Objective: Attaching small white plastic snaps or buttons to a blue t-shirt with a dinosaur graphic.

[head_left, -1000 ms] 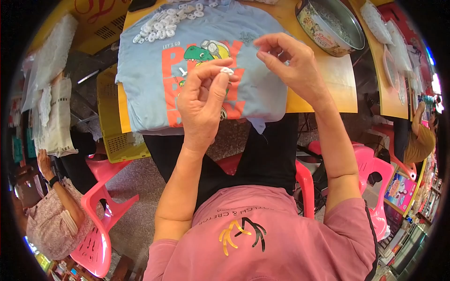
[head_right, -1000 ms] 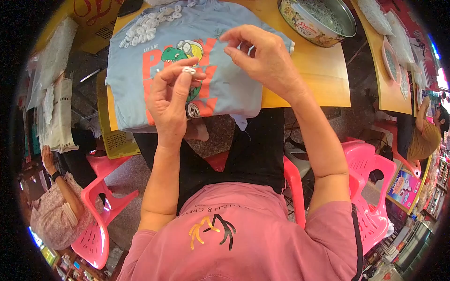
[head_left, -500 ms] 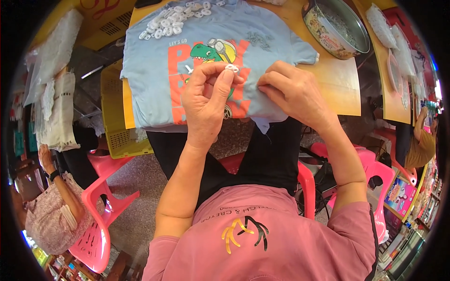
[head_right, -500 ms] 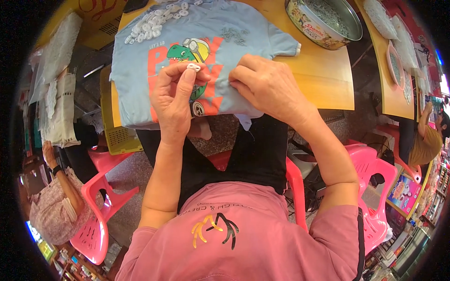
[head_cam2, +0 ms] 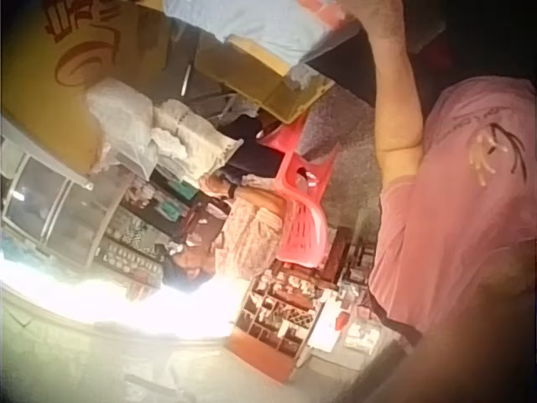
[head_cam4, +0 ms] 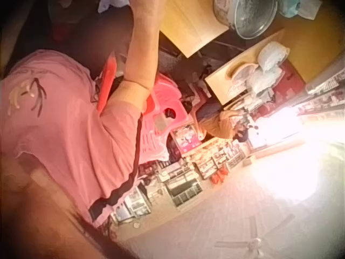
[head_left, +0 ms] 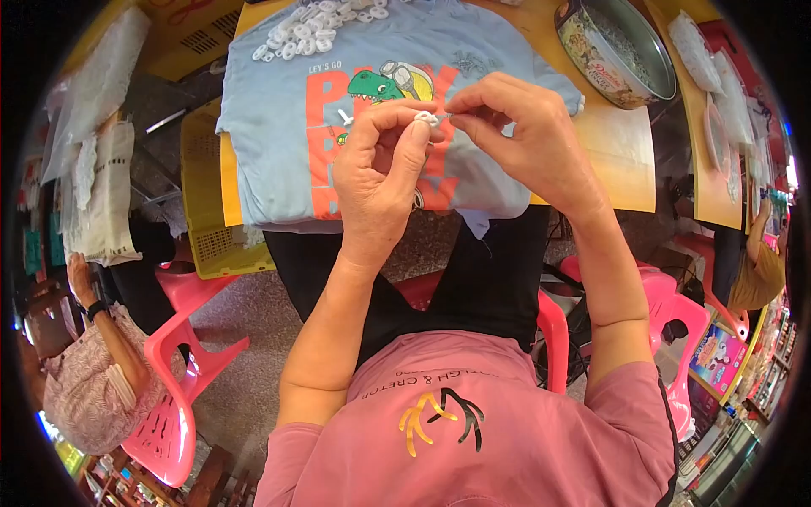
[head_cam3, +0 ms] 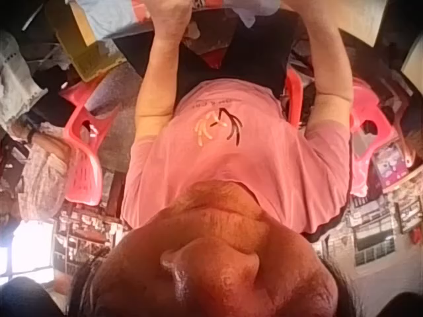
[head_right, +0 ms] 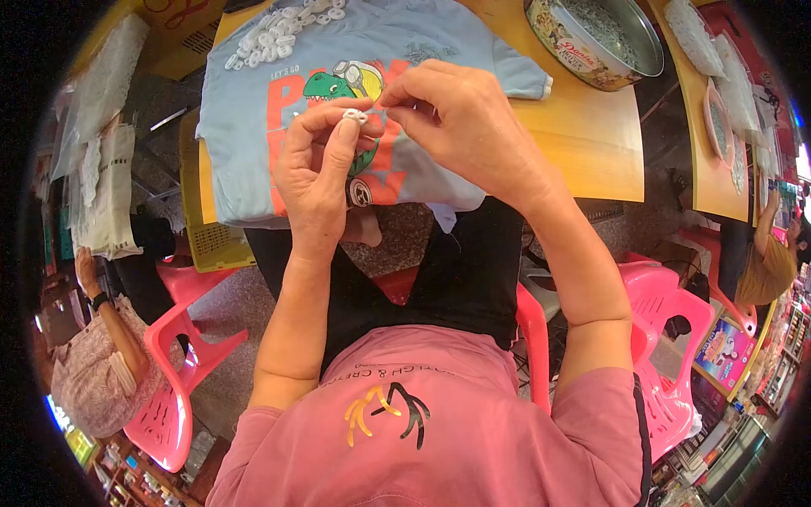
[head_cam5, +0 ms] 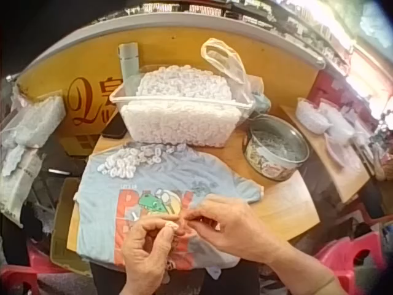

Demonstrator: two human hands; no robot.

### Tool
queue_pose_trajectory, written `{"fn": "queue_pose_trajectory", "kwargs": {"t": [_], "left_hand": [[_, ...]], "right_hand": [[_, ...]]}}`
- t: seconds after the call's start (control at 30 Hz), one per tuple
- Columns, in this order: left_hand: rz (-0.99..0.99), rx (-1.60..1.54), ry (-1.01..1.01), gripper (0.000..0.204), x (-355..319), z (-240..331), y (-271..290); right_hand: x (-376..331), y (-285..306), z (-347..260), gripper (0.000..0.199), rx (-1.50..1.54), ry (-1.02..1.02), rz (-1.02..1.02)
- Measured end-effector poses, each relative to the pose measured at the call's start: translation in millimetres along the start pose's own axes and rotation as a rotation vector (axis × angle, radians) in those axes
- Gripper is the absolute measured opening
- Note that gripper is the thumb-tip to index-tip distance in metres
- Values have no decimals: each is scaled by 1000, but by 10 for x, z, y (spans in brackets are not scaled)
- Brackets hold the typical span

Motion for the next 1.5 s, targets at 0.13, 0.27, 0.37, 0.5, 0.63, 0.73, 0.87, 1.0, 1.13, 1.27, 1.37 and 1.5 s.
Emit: {"fn": "queue_pose_trajectory", "kwargs": {"t": [0.13,0.27,0.37,0.5,0.63,0.73,0.87,1.0,1.13,1.27,1.37,1.5], "left_hand": [[-25,-11,49,9,-3,-13,6],[-21,-36,49,11,5,-19,10],[0,-25,26,11,5,-5,-1],[6,-19,57,12,2,4,19],[-18,-38,71,12,12,38,24],[-32,-58,62,12,14,9,41],[-18,-39,81,11,5,22,58],[6,-5,100,10,-5,2,63],[3,-16,118,9,-13,16,66],[-12,-50,124,9,-10,1,60],[-18,-51,115,10,-10,1,55],[-19,-53,114,9,-13,12,53]], "right_hand": [[6,-23,36,11,-147,82,4],[5,-48,18,11,-150,67,14],[1,-57,22,11,-149,58,27],[12,-105,4,11,-57,29,110],[-28,-194,27,12,106,-94,206],[-66,-256,41,13,358,-176,315],[-57,-279,-43,15,606,-183,330],[-67,-282,-2,17,616,-220,239],[-79,-300,12,17,620,-244,193],[-82,-287,54,17,663,-220,156],[-89,-283,70,18,668,-244,158],[-85,-266,46,18,667,-285,168]]}}
Point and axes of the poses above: each hand's wrist, its own x-axis towards the middle knuckle, its own y-axis out of the back of the hand, z = x × y, the point moved 1 cm from there along x, towards the middle knuckle, and after that the axes turned 11 degrees about y, right-handed, at the moved point
